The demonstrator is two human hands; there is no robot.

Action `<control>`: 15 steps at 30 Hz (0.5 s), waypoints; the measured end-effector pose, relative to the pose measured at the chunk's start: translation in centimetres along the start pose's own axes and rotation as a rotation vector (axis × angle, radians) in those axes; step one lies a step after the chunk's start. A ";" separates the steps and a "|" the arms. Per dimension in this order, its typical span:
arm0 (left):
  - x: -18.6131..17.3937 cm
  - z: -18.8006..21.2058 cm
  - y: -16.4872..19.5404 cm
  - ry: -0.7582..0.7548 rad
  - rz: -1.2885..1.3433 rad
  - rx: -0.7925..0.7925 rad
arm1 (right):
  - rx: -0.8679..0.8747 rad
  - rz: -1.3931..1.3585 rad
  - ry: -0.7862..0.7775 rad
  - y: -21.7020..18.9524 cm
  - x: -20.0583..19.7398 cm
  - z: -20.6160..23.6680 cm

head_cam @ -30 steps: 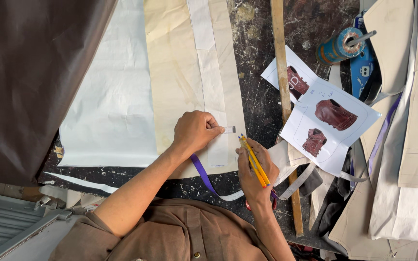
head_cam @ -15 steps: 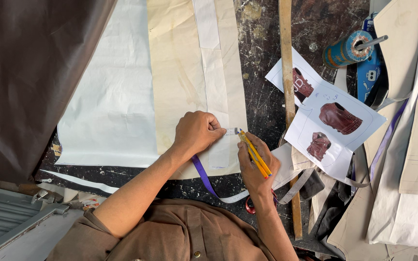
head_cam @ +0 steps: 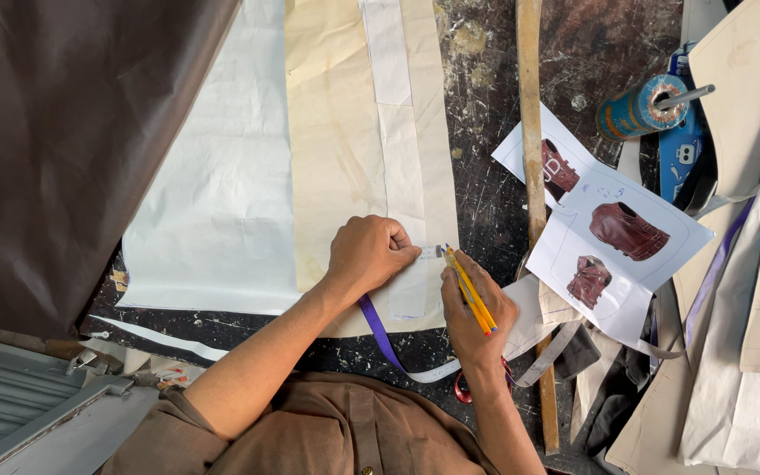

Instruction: The person arranges white paper pattern pieces on a workbench, smooths and aligns them over a leather hide and backing paper, marks reference points with a pencil using a wooden straightedge, and cuts the paper patterns into strips with scissors, setting cut pieces aside.

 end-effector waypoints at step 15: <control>-9.1 -6.4 0.6 0.081 0.123 0.060 | 0.104 -0.001 0.054 1.0 0.5 -0.6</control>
Point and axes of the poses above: each hand's wrist, its own z-axis away from the middle knuckle, its own x-axis out of the palm, y = z × x, the point moved 9 cm from there along -z, towards the middle knuckle, and after that the axes turned 12 degrees about -y, right-handed, at the moved point
